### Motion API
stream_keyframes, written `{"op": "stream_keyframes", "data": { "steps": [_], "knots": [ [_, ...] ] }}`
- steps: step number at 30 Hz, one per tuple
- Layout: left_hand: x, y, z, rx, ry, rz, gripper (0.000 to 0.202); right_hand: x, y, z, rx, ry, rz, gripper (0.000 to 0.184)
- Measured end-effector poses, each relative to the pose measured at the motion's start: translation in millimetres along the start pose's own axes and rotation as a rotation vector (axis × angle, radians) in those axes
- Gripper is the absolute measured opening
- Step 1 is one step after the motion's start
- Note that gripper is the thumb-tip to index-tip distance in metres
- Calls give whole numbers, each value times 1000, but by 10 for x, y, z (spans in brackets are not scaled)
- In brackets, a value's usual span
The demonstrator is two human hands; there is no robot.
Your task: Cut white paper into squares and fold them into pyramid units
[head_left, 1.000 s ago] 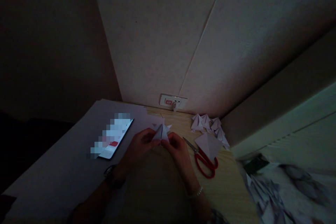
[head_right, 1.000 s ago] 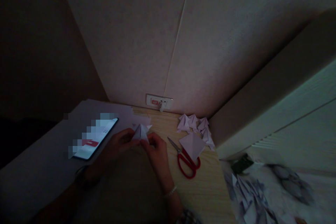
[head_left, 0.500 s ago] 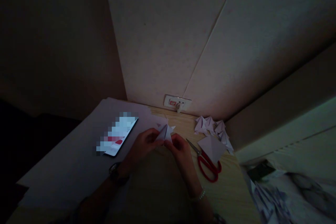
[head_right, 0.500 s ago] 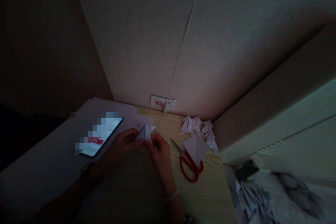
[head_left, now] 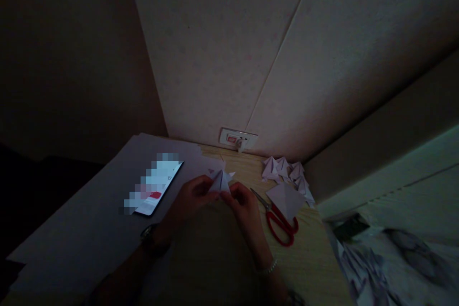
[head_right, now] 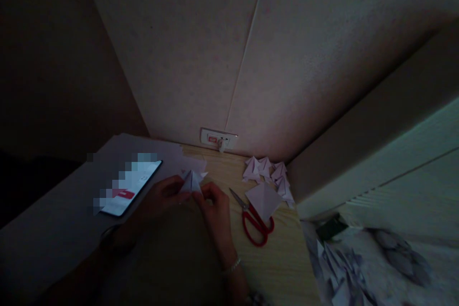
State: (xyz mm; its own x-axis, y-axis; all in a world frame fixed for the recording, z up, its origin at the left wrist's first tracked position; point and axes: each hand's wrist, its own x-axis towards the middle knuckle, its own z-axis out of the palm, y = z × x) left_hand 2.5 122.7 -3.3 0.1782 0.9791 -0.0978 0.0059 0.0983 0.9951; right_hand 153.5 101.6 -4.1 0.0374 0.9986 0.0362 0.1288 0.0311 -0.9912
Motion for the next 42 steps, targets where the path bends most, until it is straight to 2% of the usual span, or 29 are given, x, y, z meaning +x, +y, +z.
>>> {"op": "stream_keyframes", "data": {
  "steps": [4,11,18,27,36,42],
  "knots": [
    [-6,20,14,3,18,3,16,-3,18,5,-17,35,6,24],
    [3,21,-12,21,37,-2,24,-12,22,-24,28,0,2,18],
    [-28,58,26,37,35,8,19,-47,-33,-63,15,23,-36,22],
    [-60,104,-22,85,55,27,20,-16,33,-53,22,-47,-15,21],
    [-96,100,-12,130,32,108,21,-3,46,-102,14,-83,-73,23],
    [-133,240,39,156,-1,204,23,-7,-90,-123,-19,-62,-155,35]
  ]
}}
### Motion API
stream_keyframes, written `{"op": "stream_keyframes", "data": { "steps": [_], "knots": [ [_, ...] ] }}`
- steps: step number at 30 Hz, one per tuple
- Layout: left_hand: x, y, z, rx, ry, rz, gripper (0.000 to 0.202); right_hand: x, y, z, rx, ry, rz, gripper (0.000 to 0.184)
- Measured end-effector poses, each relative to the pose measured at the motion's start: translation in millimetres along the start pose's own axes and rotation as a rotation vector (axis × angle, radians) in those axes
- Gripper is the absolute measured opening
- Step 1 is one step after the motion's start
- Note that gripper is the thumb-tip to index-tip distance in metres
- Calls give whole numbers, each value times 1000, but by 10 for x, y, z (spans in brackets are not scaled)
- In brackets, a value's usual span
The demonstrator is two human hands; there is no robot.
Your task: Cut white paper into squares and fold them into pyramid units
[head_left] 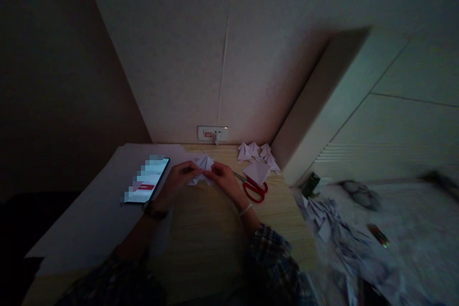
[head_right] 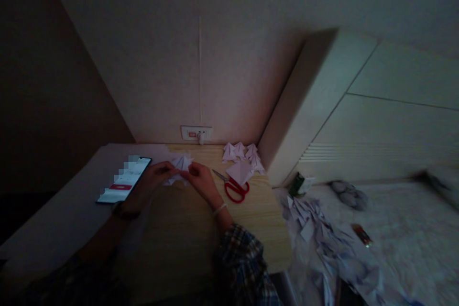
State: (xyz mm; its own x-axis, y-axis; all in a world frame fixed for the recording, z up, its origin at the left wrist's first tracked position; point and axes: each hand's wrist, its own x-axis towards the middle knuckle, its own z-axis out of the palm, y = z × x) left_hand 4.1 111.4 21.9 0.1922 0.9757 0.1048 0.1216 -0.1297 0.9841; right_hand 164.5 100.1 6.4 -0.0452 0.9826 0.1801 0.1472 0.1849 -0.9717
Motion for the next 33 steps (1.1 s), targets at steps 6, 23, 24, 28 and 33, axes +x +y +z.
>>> {"op": "stream_keyframes", "data": {
  "steps": [6,23,24,28,33],
  "knots": [
    [135,189,60,-34,-10,43,24,142,-44,-34,2,82,-53,42],
    [198,1,8,-86,72,-46,21,84,-14,74,122,175,3,18],
    [193,2,10,-89,75,-53,21,79,-20,64,119,183,3,17],
    [166,42,23,-92,70,-90,22,41,-36,50,92,209,-5,18],
    [179,77,44,-118,38,-159,21,-3,-52,67,46,239,-38,17]
  ]
}}
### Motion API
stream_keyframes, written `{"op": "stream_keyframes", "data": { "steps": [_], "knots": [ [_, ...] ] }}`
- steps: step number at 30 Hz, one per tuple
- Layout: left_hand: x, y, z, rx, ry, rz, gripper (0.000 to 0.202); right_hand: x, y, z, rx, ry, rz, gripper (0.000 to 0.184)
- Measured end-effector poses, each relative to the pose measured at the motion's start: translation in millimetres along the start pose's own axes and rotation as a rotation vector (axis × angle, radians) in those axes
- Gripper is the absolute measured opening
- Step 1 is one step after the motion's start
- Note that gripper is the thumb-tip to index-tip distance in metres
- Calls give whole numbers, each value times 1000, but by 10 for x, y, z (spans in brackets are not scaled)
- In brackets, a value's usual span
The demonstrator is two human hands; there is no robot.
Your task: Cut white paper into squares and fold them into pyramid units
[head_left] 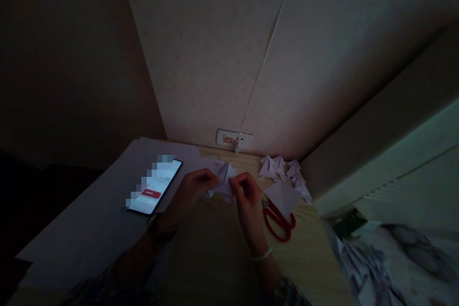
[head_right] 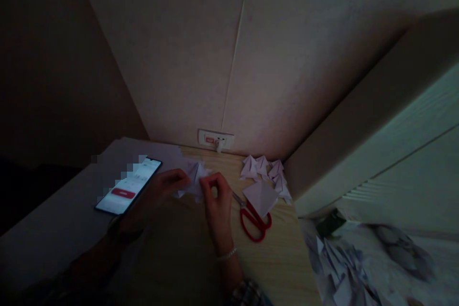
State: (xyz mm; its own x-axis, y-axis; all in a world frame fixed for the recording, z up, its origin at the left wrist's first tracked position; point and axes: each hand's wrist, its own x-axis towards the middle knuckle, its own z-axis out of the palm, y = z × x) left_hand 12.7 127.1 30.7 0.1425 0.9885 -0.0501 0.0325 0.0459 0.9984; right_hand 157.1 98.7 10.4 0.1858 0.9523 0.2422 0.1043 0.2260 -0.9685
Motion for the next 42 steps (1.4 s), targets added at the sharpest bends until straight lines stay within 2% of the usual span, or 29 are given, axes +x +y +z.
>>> {"op": "stream_keyframes", "data": {
  "steps": [5,10,13,16,19,22,29,42],
  "knots": [
    [4,-18,12,-50,-5,-54,25,-15,-5,20,-18,-5,-29,17],
    [-10,-47,-8,-86,15,-57,24,-13,36,41,-22,-31,0,13],
    [7,-86,-21,-111,21,-49,25,5,53,53,52,-59,56,9],
    [11,-99,-30,-122,8,-44,26,17,47,62,158,-117,147,11],
    [0,-91,-33,-119,-37,-54,27,17,40,62,183,-156,209,15],
    [8,-112,-26,-135,-84,-73,26,19,46,54,187,-140,246,19],
    [37,-189,-17,-168,-86,-95,26,22,45,58,223,-135,274,21],
    [-4,-99,-46,-83,-39,-117,33,22,62,20,333,-203,277,19]
  ]
}}
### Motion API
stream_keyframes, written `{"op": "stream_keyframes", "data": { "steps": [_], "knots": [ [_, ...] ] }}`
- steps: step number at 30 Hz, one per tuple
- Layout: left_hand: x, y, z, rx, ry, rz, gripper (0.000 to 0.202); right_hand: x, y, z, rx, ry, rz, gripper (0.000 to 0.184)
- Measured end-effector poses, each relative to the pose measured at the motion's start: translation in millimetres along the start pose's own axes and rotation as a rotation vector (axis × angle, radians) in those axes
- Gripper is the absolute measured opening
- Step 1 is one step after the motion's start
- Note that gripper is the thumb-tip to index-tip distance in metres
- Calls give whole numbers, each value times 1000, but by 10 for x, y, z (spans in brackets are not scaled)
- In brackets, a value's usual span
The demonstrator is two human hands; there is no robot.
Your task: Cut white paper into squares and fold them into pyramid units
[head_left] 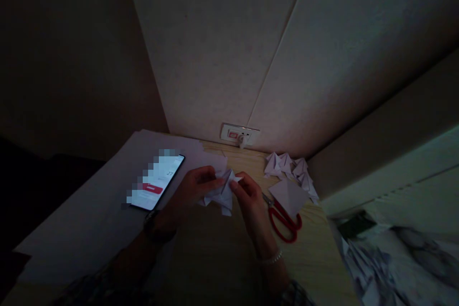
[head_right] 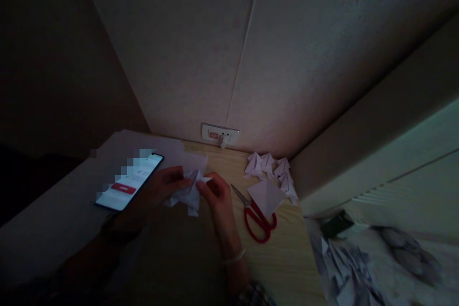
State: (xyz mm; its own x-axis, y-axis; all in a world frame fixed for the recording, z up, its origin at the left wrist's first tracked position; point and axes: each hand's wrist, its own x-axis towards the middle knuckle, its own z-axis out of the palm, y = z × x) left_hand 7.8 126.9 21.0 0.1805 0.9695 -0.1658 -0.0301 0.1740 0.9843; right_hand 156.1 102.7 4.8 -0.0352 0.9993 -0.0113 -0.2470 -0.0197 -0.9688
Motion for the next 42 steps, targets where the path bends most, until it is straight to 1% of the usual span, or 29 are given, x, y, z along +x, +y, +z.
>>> {"op": "stream_keyframes", "data": {
  "steps": [3,8,18,22,24,27,31,33,37,42],
  "knots": [
    [-3,8,-2,-1,-12,3,31,9,24,-3,20,-10,17,21],
    [-4,8,1,-4,-16,13,30,8,31,0,1,12,16,21],
    [1,-16,32,9,-13,31,31,-50,-26,55,-119,94,-21,24],
    [3,-2,34,1,-11,35,31,-50,-17,60,-128,124,-11,21],
    [8,2,26,-4,-5,37,32,-32,-8,53,-98,107,6,20],
    [18,-3,7,-17,4,38,30,8,15,39,-46,39,38,17],
    [20,-14,-11,-39,22,43,27,38,77,8,29,-73,103,20],
    [15,-12,-12,-39,31,50,26,39,111,-13,60,-103,134,22],
    [15,1,-6,-14,32,71,27,41,132,-41,61,-95,139,21],
    [19,24,-20,27,35,82,28,46,69,-27,-13,-53,113,21]
  ]
}}
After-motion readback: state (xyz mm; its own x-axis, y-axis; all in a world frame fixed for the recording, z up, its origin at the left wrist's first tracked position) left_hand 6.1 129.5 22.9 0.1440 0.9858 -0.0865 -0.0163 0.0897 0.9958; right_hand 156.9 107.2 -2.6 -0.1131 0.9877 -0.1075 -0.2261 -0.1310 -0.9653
